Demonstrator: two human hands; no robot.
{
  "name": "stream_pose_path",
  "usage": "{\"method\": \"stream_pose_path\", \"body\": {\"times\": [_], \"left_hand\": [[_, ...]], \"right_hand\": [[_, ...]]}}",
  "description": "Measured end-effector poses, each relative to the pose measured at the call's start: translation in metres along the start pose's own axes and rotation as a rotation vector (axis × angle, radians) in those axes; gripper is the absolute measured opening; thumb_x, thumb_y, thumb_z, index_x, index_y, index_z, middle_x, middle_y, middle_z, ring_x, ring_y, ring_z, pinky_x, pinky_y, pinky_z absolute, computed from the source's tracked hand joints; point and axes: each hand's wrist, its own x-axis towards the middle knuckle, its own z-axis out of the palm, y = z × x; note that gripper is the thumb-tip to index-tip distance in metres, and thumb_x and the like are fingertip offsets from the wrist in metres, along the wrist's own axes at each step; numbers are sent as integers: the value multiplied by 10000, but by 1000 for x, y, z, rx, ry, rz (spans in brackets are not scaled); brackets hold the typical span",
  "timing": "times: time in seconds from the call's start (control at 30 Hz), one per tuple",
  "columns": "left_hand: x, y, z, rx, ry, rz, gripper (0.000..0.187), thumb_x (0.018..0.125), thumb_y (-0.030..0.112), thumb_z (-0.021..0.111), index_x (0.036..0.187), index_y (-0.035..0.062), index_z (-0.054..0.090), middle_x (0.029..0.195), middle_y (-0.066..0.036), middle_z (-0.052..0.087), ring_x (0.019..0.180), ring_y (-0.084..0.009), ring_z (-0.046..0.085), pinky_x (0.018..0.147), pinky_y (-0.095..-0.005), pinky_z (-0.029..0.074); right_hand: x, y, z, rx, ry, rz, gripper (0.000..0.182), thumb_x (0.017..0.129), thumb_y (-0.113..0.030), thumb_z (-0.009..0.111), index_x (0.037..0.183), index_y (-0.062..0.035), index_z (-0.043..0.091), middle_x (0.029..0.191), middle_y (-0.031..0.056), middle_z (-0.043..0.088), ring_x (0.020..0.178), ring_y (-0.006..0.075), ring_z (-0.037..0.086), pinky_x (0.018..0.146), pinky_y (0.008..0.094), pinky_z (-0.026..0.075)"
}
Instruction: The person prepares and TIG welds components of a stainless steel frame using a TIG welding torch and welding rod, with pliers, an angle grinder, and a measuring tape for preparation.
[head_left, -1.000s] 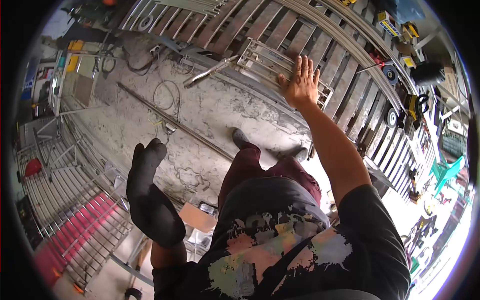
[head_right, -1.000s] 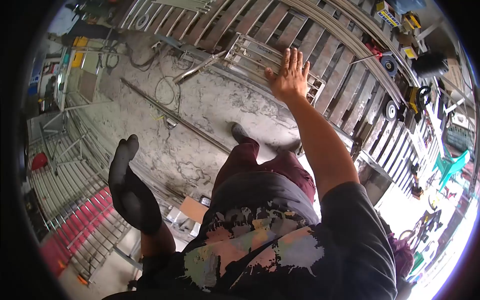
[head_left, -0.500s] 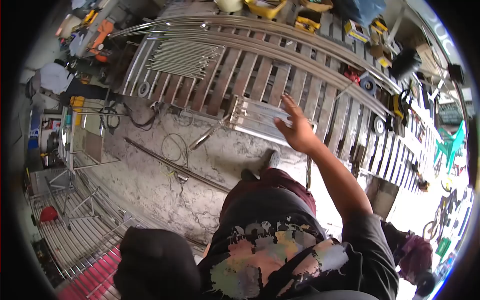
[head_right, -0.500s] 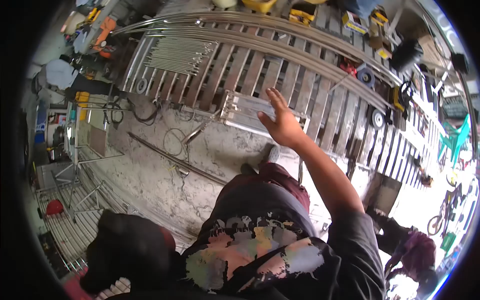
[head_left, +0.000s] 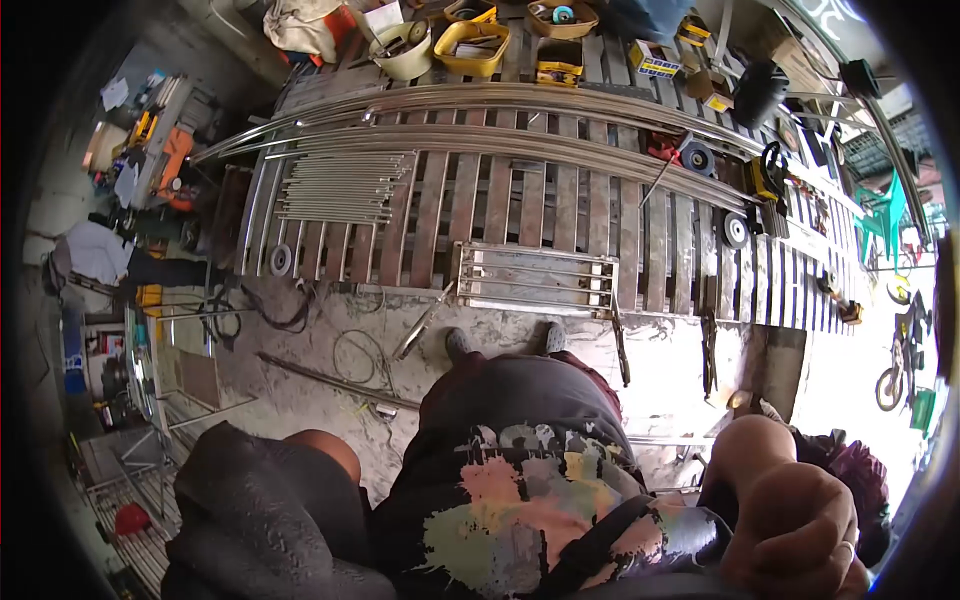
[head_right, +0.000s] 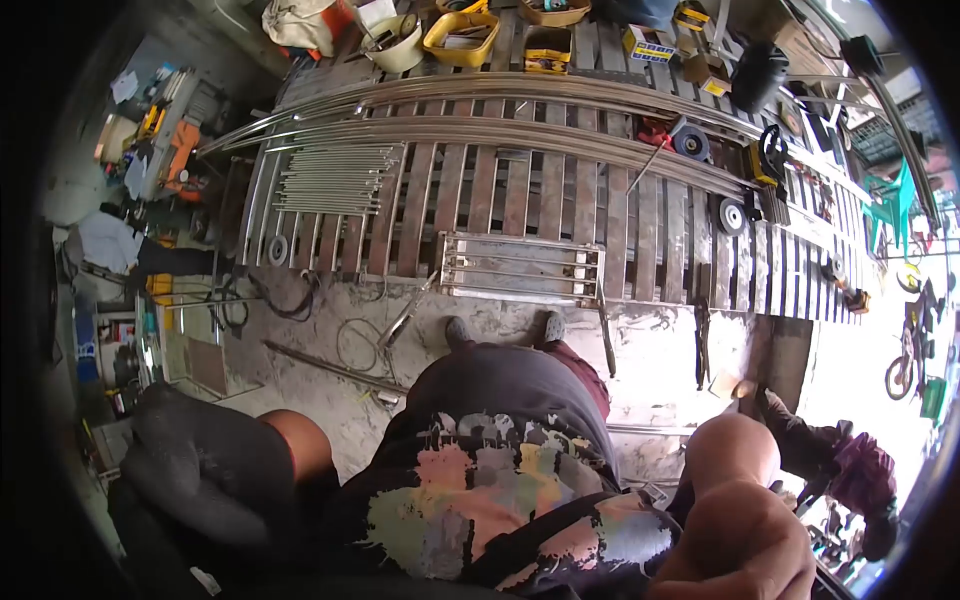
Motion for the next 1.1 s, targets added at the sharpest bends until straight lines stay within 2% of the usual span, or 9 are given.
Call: {"method": "stream_pose_path", "body": {"times": [0.07,0.1,0.17,0.23,0.33,0.53,0.8,0.97,1.1], "left_hand": [[5,-6,-19,-72,-44,31,562,1062,465,516,1271,-56,555,1191,-167,584,1156,-250,522,1149,-433,351],[7,-9,-28,-116,-57,42,553,1059,461,522,1263,-51,556,1181,-160,583,1145,-244,521,1145,-430,350],[14,-17,-47,-200,-98,65,534,1053,453,534,1249,-43,558,1162,-147,581,1122,-232,519,1137,-422,349],[17,-24,-62,-256,-140,46,515,1047,445,545,1235,-34,560,1142,-135,578,1099,-220,518,1129,-415,348],[28,-34,-80,-315,-206,32,487,1038,433,563,1213,-21,563,1114,-115,575,1065,-202,515,1117,-404,346],[40,-36,-103,-406,-279,59,432,1019,409,598,1170,5,569,1056,-77,567,997,-167,510,1093,-382,342],[49,-27,-112,-409,-309,112,363,994,376,644,1113,40,577,979,-26,558,906,-119,503,1061,-353,337],[57,-19,-110,-408,-324,127,323,979,356,673,1077,62,582,931,7,552,850,-89,498,1041,-335,334],[63,-14,-105,-416,-333,135,295,967,340,697,1049,79,586,892,32,547,804,-66,495,1025,-320,331]], "right_hand": [[18,-50,2,-32,-123,692,213,996,-239,649,1186,-145,639,912,116,660,741,277,607,645,468,484],[23,-52,11,-92,-141,775,238,1006,-273,643,1191,-124,632,938,144,667,779,304,626,660,504,494],[32,-48,28,-212,-106,882,380,966,-260,687,1264,-39,607,978,193,676,866,322,660,722,483,552],[59,-56,55,-356,-17,1158,303,1017,-323,651,1203,-84,643,964,100,688,824,256,633,824,444,502],[84,-50,84,-407,150,1400,340,992,-302,658,1224,-56,623,1002,117,681,849,255,636,831,430,510],[105,-47,118,-391,391,1620,424,940,-260,672,1265,-1,585,1078,151,668,901,254,642,846,402,525],[125,-57,126,-327,604,1742,549,872,-203,692,1320,73,534,1179,196,651,969,253,650,866,366,544],[130,-64,126,-312,808,1834,631,830,-168,704,1355,119,502,1242,224,640,1011,252,655,878,343,557],[126,-64,116,-321,798,1830,648,832,-175,709,1365,123,490,1258,231,629,1033,259,647,896,351,548]]}}
